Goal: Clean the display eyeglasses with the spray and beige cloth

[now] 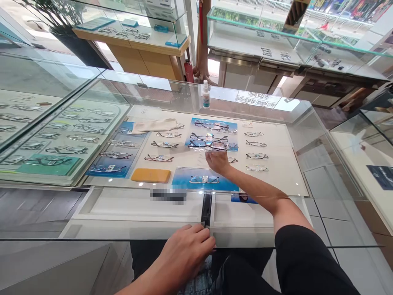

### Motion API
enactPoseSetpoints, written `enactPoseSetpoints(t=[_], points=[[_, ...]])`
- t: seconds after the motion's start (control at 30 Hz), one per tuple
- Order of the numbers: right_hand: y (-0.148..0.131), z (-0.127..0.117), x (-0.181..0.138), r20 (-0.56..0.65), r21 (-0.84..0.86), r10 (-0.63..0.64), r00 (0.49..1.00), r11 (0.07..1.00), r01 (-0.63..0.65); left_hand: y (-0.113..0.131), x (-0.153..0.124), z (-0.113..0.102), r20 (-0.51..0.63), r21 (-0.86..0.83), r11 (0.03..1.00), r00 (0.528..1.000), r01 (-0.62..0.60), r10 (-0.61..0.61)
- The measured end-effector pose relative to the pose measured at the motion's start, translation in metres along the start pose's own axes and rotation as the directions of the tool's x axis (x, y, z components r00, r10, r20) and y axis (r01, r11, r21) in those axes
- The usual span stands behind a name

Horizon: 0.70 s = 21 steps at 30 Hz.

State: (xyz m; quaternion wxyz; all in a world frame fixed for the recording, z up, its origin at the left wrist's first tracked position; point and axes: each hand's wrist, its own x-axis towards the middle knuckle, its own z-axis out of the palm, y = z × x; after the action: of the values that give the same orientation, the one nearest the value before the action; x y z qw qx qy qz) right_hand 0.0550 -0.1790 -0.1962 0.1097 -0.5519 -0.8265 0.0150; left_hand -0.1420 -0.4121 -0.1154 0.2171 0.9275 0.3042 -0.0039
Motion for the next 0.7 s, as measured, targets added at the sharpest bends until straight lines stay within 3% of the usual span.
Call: enactPoseSetpoints(t=[0.13,0.2,0.37,0.4,0.43,0.53,0.63,0.7], points=[[-0.045,-0.011,-0.038,0.157,0.095,-0.082,0.984,0.993,0.067,0.000,0.002,0.003,-0.006,0.022,1.000,1.000,0.012,-0.012],[-0.055,-0.026,-0.061,0.275,0.165,-0.185,0.943,0.976,0.143,-0.001,0.003,0.004,-0.015,0.034,0.999,1.000,0.019,-0.019],[-0.049,-0.102,-0.126,0.526,0.376,-0.417,0.741,0.896,0.237,0.002,0.007,0.001,-0.005,0.071,0.997,0.999,0.032,-0.032],[-0.046,-0.123,-0.140,0.611,0.436,-0.447,0.654,0.879,0.193,0.004,0.007,-0.002,-0.005,0.071,0.997,0.999,0.032,-0.031],[-0.043,-0.142,-0.155,0.660,0.415,-0.383,0.646,0.903,0.111,0.005,0.006,-0.006,-0.008,0.064,0.998,1.000,0.030,-0.029],[-0.032,-0.185,-0.203,0.621,0.264,-0.166,0.766,0.965,-0.005,0.005,-0.006,-0.020,-0.052,0.004,0.999,0.997,0.053,-0.053],[-0.013,-0.187,-0.253,0.326,0.096,-0.026,0.945,0.995,-0.006,-0.010,-0.032,-0.037,-0.115,-0.032,0.985,0.978,0.171,-0.174],[0.003,-0.173,-0.278,0.119,-0.077,0.082,0.990,0.994,-0.073,-0.028,-0.055,-0.047,-0.123,-0.017,0.956,0.949,0.292,-0.292]])
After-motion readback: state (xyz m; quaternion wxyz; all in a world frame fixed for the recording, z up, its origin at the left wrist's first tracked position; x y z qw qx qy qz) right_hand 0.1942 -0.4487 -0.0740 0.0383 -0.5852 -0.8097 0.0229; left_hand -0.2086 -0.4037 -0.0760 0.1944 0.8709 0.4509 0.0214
